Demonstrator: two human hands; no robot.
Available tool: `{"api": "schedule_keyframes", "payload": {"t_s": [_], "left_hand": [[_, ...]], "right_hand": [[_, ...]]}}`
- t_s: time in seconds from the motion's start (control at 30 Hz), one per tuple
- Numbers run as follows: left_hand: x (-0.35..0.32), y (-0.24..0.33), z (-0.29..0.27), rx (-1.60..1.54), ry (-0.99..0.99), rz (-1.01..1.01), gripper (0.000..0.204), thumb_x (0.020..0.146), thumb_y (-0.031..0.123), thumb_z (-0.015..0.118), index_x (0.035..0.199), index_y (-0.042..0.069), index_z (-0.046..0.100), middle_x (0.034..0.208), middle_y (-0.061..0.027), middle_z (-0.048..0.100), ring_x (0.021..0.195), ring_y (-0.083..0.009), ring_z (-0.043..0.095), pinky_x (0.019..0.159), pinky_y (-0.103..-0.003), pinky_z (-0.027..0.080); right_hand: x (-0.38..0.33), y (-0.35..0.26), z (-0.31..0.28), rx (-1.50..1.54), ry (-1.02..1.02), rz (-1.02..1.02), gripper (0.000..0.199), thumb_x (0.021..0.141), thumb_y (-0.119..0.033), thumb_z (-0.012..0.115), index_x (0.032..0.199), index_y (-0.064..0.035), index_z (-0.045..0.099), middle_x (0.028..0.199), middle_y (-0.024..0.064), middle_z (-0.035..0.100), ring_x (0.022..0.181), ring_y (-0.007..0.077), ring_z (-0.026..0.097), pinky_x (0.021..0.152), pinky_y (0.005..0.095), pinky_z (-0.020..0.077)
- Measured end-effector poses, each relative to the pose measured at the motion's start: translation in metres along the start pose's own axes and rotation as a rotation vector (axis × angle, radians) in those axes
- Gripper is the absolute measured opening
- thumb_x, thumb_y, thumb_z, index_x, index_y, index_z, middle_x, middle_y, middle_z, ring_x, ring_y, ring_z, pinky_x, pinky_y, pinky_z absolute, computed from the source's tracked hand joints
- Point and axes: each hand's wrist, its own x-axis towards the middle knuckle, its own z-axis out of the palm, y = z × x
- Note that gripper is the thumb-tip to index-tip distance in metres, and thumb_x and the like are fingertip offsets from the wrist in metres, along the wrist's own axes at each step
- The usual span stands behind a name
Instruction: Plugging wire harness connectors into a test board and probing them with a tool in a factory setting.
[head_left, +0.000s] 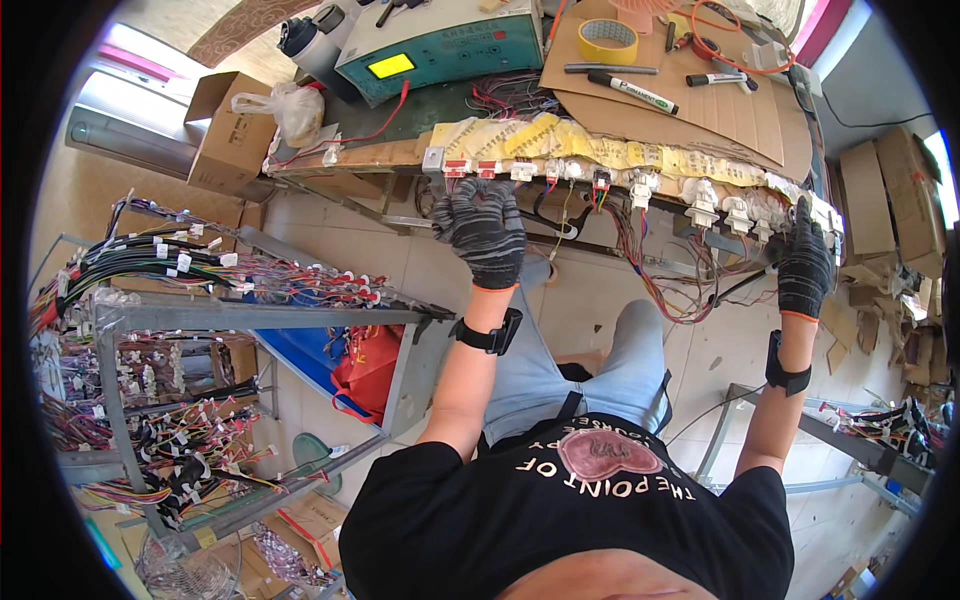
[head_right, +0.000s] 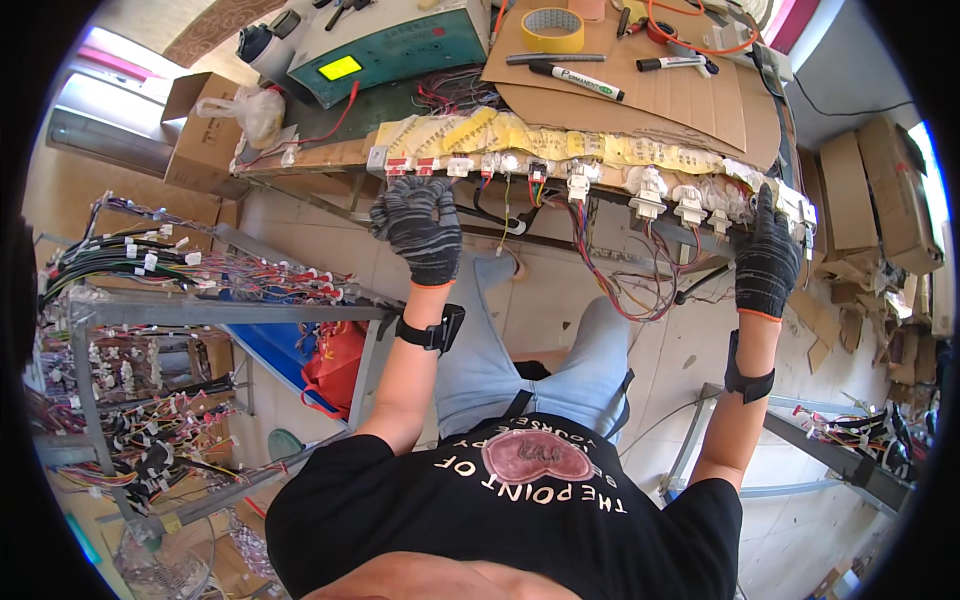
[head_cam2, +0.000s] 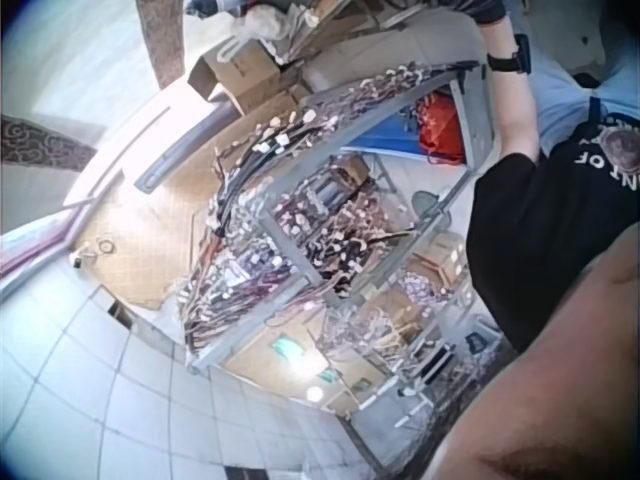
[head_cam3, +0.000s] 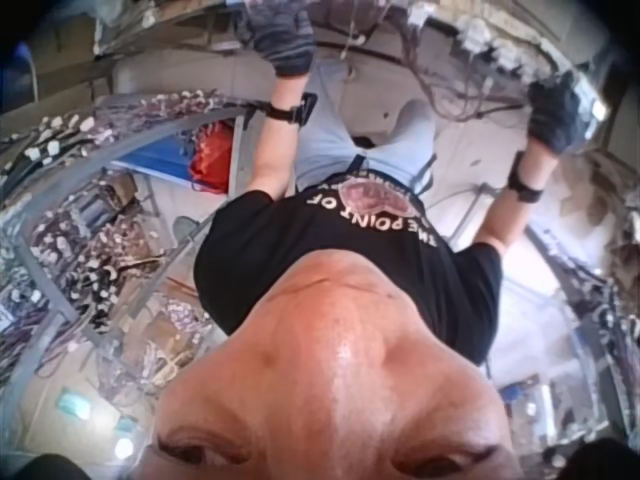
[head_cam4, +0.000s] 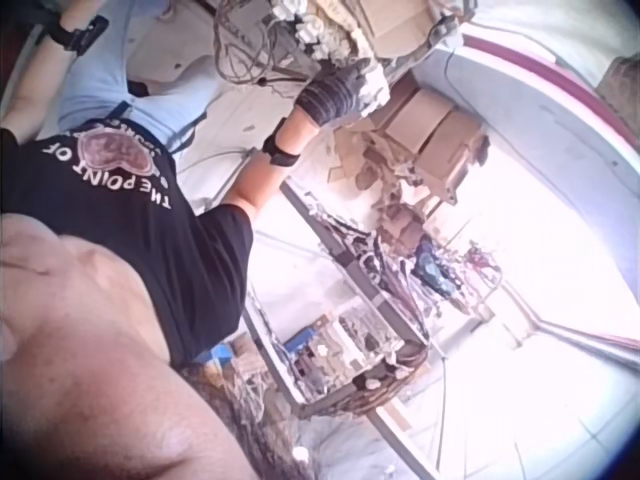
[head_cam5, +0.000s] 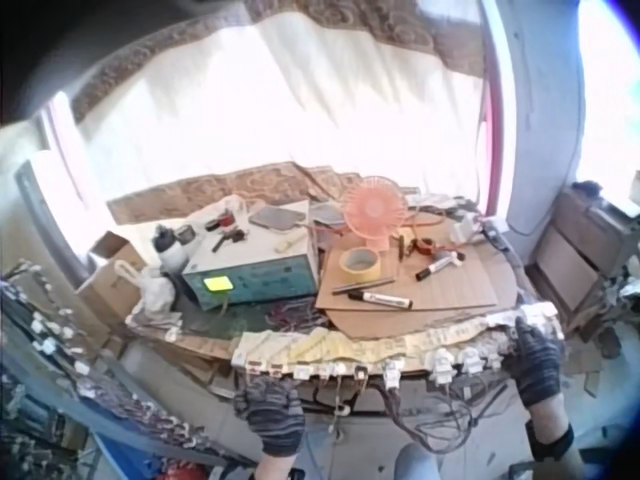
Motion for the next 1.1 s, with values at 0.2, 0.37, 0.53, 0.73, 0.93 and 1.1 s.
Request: {"api": "schedule_keyframes", "payload": {"t_s": [0.2, 0.37, 0.53, 0.73, 0.93, 1.1], "left_hand": [[0.002, 0.009, -0.001, 0.157, -0.038, -0.046, 0.010, 0.071, 0.021, 0.067, 0.077, 0.014, 0.065, 0.090, -0.0029, 0.059, 0.085, -0.0267, 0.052, 0.075, -0.042, 0.038], [-0.001, 0.012, 0.001, 0.180, -0.082, -0.134, 0.011, 0.073, 0.024, 0.065, 0.079, 0.014, 0.065, 0.092, -0.0017, 0.058, 0.087, -0.0269, 0.052, 0.073, -0.043, 0.039], [-0.004, 0.023, -0.009, 0.298, -0.284, -0.066, 0.026, 0.073, 0.030, 0.063, 0.094, 0.016, 0.065, 0.106, -0.0052, 0.054, 0.097, -0.0280, 0.048, 0.082, -0.045, 0.036], [-0.013, 0.015, -0.017, 0.041, -0.242, -0.111, 0.043, 0.068, 0.028, 0.067, 0.109, 0.016, 0.060, 0.108, -0.0088, 0.052, 0.103, -0.0295, 0.045, 0.088, -0.046, 0.033], [-0.022, 0.003, -0.008, -0.062, 0.104, -0.182, 0.053, 0.070, 0.025, 0.069, 0.113, 0.000, 0.052, 0.110, -0.0142, 0.052, 0.105, -0.0326, 0.046, 0.094, -0.044, 0.032], [-0.045, -0.020, 0.026, -0.779, 0.198, -0.834, 0.055, 0.070, 0.016, 0.068, 0.117, -0.002, 0.046, 0.109, -0.0159, 0.053, 0.102, -0.0280, 0.049, 0.090, -0.044, 0.037]], "right_hand": [[0.001, -0.001, -0.001, -0.010, -0.016, 0.015, 0.067, 0.072, -0.019, 0.066, 0.132, -0.0154, 0.037, 0.119, 0.0214, 0.051, 0.106, 0.0357, 0.052, 0.091, 0.0407, 0.0410], [0.002, 0.007, 0.007, -0.055, 0.089, -0.065, 0.067, 0.070, -0.027, 0.068, 0.129, -0.0137, 0.040, 0.110, 0.0209, 0.055, 0.096, 0.0343, 0.057, 0.084, 0.0420, 0.0441], [0.001, 0.008, 0.007, -0.071, 0.081, -0.049, 0.067, 0.069, -0.028, 0.068, 0.129, -0.0143, 0.041, 0.111, 0.0206, 0.055, 0.097, 0.0340, 0.056, 0.087, 0.0431, 0.0422], [0.002, 0.011, 0.013, -0.019, 0.097, -0.075, 0.068, 0.069, -0.028, 0.068, 0.130, -0.0153, 0.040, 0.110, 0.0207, 0.055, 0.097, 0.0345, 0.056, 0.087, 0.0432, 0.0417], [0.001, 0.008, 0.007, 0.010, 0.068, -0.063, 0.069, 0.068, -0.027, 0.069, 0.130, -0.0150, 0.040, 0.110, 0.0209, 0.055, 0.097, 0.0348, 0.056, 0.086, 0.0435, 0.0423], [0.002, 0.005, 0.003, -0.029, 0.052, -0.036, 0.072, 0.069, -0.019, 0.068, 0.133, -0.0133, 0.035, 0.114, 0.0220, 0.053, 0.100, 0.0368, 0.054, 0.086, 0.0412, 0.0434]]}}
